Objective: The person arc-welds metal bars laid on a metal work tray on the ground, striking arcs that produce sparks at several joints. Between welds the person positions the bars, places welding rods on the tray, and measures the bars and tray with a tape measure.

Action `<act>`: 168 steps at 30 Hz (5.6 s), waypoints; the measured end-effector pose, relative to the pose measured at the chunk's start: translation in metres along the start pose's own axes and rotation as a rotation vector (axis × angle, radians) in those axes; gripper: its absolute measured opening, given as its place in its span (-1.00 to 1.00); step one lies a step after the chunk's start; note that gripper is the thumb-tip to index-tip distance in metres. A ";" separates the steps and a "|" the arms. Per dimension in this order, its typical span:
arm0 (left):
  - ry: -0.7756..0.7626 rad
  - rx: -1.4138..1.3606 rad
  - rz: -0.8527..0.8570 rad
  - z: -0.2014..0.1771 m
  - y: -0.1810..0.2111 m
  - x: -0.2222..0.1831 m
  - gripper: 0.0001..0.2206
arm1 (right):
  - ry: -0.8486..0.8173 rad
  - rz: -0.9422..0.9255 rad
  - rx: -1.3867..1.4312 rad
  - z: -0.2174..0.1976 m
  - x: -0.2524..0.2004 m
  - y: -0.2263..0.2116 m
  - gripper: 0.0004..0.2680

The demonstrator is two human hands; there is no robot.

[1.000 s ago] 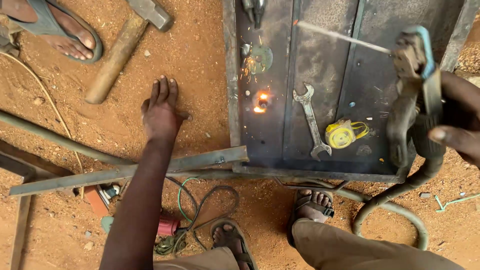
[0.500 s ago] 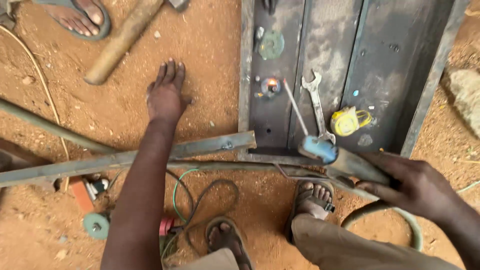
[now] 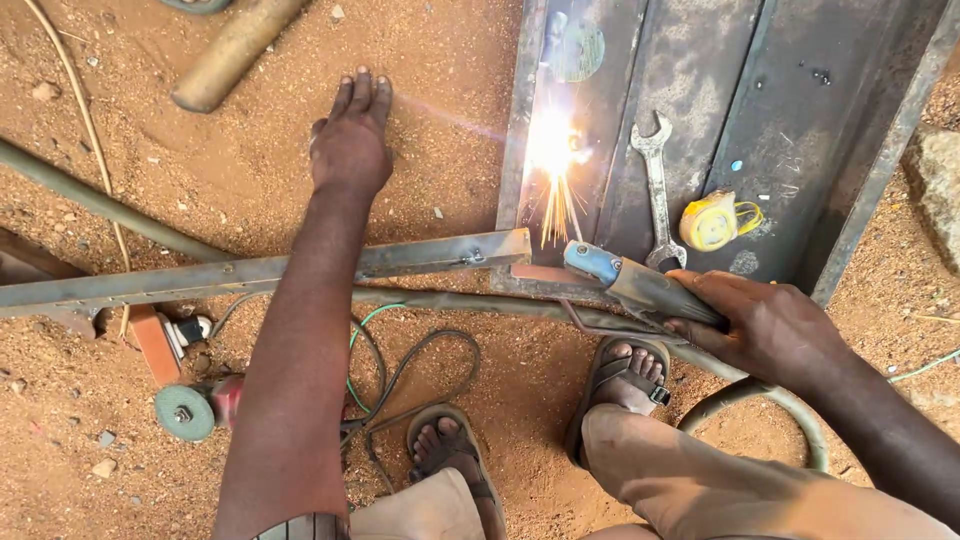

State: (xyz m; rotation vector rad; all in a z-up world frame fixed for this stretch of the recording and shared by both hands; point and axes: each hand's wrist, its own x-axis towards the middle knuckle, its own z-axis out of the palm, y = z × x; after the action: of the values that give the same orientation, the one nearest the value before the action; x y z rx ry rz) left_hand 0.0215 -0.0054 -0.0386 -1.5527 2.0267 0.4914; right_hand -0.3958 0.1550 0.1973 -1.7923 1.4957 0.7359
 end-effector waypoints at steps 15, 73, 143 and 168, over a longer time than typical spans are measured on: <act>-0.068 -0.192 -0.050 -0.046 0.008 -0.024 -0.21 | 0.157 -0.049 0.157 0.008 -0.003 0.001 -0.51; -0.139 -0.183 -0.075 -0.046 0.010 -0.018 -0.22 | 0.083 -0.021 0.049 0.021 0.005 0.021 -0.43; 0.552 -0.244 0.221 -0.131 0.074 -0.058 -0.74 | 0.438 1.061 1.162 0.313 -0.225 0.018 -0.62; 0.363 -0.145 0.745 -0.094 0.306 -0.080 -0.50 | 1.136 1.774 1.310 0.577 -0.125 0.192 -0.31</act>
State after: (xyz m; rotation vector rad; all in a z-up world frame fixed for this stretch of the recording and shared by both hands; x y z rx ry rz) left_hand -0.2755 0.0843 0.0744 -0.9534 2.9050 0.6720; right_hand -0.6062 0.6666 -0.0842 0.6622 2.9299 -0.8206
